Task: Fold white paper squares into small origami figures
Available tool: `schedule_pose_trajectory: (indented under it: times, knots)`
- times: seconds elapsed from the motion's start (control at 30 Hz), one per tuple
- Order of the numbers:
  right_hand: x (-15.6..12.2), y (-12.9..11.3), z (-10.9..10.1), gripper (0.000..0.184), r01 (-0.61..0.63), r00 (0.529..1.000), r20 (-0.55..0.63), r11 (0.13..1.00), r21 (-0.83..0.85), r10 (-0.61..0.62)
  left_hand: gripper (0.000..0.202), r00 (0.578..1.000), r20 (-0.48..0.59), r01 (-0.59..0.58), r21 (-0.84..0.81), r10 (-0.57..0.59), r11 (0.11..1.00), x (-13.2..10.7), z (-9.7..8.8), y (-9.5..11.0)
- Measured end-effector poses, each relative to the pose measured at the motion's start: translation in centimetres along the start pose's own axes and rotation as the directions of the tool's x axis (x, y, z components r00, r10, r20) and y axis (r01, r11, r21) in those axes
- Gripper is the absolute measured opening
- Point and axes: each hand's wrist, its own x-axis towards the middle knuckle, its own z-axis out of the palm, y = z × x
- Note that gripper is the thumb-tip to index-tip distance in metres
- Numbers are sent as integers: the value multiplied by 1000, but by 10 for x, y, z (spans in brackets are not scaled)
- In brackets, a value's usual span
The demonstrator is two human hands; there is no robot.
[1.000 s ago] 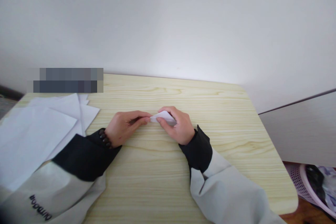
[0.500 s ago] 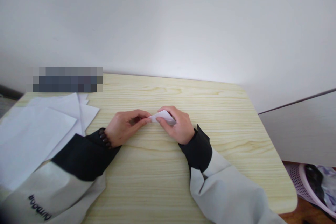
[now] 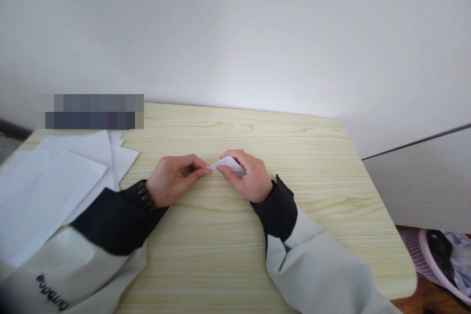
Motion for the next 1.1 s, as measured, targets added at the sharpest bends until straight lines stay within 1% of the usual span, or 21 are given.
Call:
schedule_pose_trajectory:
  times: [0.1, 0.3, 0.57, 0.77, 0.97, 1.1]
  knots:
    - [0, 0, 0, 18, 12, 1000, 2, 1000, 7, -12, 20, 1000, -6, 11, -18, -11, 1000, 0, 0, 1]
    - [0, 2, 0, 17, 25, 1000, -15, 1000, 7, -25, 23, 998, 30, 57, -5, -57, 998, 2, 0, 0]
    - [0, 1, 0, 17, 11, 1000, -10, 1000, 0, -11, 27, 998, 59, 19, 39, -21, 999, 2, 0, 0]
    - [0, 1, 0, 17, 10, 1000, 4, 1000, 1, -10, 28, 999, 42, 17, 34, -18, 999, 2, 0, -2]
    - [1, 1, 0, 19, -4, 1000, 22, 1000, 16, 4, 26, 1000, 17, -15, 40, 14, 999, 2, -1, -1]
    - [0, 1, 0, 21, -29, 1000, 7, 999, 46, 29, 25, 999, 10, 48, -15, -48, 999, 2, 0, -1]
